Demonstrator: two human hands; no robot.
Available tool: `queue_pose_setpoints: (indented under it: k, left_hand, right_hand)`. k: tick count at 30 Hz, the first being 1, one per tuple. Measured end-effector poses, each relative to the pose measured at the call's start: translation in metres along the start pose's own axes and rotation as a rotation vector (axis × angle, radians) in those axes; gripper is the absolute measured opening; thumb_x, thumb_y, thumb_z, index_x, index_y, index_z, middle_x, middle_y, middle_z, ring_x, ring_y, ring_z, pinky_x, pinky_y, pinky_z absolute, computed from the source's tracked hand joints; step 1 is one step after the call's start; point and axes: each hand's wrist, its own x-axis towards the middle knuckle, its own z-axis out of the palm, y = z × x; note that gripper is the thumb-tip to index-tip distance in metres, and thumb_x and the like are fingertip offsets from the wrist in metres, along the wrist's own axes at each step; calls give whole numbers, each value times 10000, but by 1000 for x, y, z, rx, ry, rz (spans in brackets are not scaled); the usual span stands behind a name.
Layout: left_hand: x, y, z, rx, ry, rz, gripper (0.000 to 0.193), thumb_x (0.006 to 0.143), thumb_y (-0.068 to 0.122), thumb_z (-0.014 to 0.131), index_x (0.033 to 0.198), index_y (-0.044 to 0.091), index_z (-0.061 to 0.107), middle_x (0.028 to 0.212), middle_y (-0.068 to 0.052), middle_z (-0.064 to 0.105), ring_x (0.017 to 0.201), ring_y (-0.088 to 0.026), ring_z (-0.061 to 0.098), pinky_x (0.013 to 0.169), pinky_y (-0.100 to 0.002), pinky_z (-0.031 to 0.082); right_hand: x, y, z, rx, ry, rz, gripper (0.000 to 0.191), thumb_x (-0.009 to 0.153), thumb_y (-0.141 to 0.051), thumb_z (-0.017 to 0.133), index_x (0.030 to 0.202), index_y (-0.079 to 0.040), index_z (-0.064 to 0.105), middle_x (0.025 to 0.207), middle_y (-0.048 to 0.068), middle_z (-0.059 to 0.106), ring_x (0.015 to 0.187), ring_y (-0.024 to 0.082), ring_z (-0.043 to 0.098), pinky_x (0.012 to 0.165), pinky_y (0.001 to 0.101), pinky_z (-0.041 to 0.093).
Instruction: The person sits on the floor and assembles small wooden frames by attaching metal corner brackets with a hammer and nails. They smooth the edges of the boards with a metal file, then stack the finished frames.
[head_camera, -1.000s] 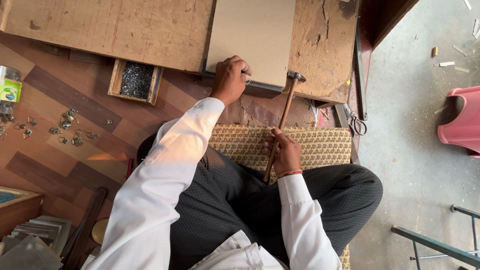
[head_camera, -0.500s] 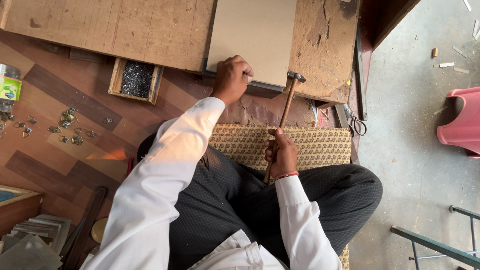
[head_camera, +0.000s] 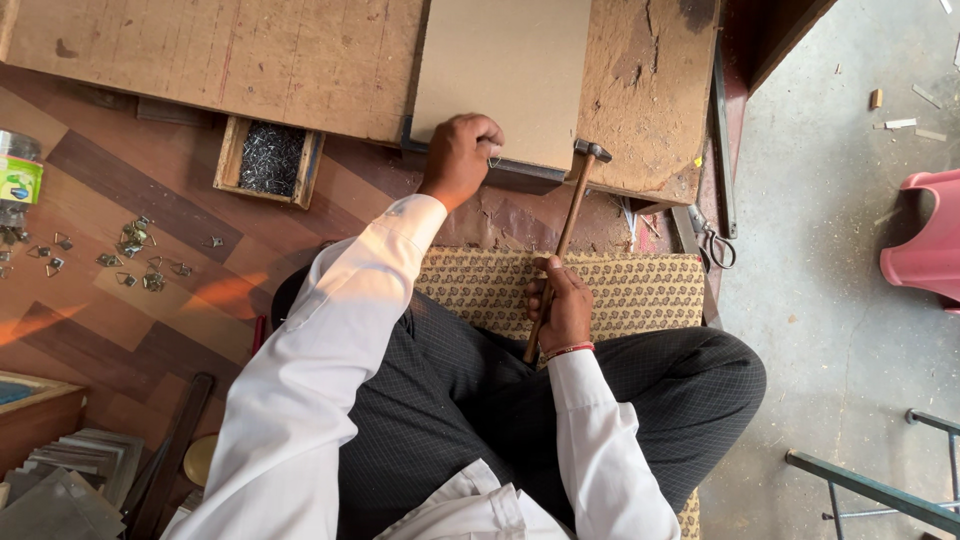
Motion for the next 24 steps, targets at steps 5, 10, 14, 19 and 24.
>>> queue_pose_setpoints:
  k: [5, 10, 14, 19, 24]
  left_hand:
    - [-2, -5, 8, 170, -10, 55, 147, 778, -101, 724, 735, 38, 697, 939, -72, 696, 952, -272, 642, 846, -386, 536]
    - [-1, -2, 8, 184, -13, -1, 144, 753, -86, 752, 716, 46, 707, 949, -75, 682, 967, -283, 617, 872, -396, 523]
    - [2, 1, 7, 225, -33, -42, 143, 727, -74, 775, 693, 55, 723, 937, -80, 677, 957, -296, 598, 866, -404, 516]
    - [4, -2, 9, 213, -3, -23, 139, 730, -67, 785, 699, 52, 718, 895, -81, 673, 953, -294, 602, 856, -404, 521]
    - [5, -7, 13, 230, 28, -8, 152, 747, -67, 779, 691, 64, 726, 884, -84, 679, 912, -294, 608, 826, -411, 526]
  right_hand:
    - [-3, -1, 2, -4, 7, -7, 314, 1021, -298, 596, 1077, -11, 712, 667, 52, 613, 504, 132, 517, 455, 281, 408]
    - [-12, 3, 8, -166, 141, -176, 283, 1024, -254, 619, 1062, 8, 721, 645, 30, 576, 468, 110, 457, 394, 260, 358]
    - [-26, 6, 10, -453, 195, -492, 227, 1024, -223, 626, 1091, -22, 707, 704, 15, 639, 524, 73, 546, 427, 223, 436]
    - [-42, 7, 13, -953, 238, -815, 307, 978, -161, 708, 1264, -48, 702, 714, 126, 708, 581, 163, 636, 523, 325, 488]
    - [-45, 5, 16, -1022, 210, -1026, 361, 1018, -113, 658, 1372, -45, 636, 935, 157, 754, 734, 201, 718, 610, 353, 554]
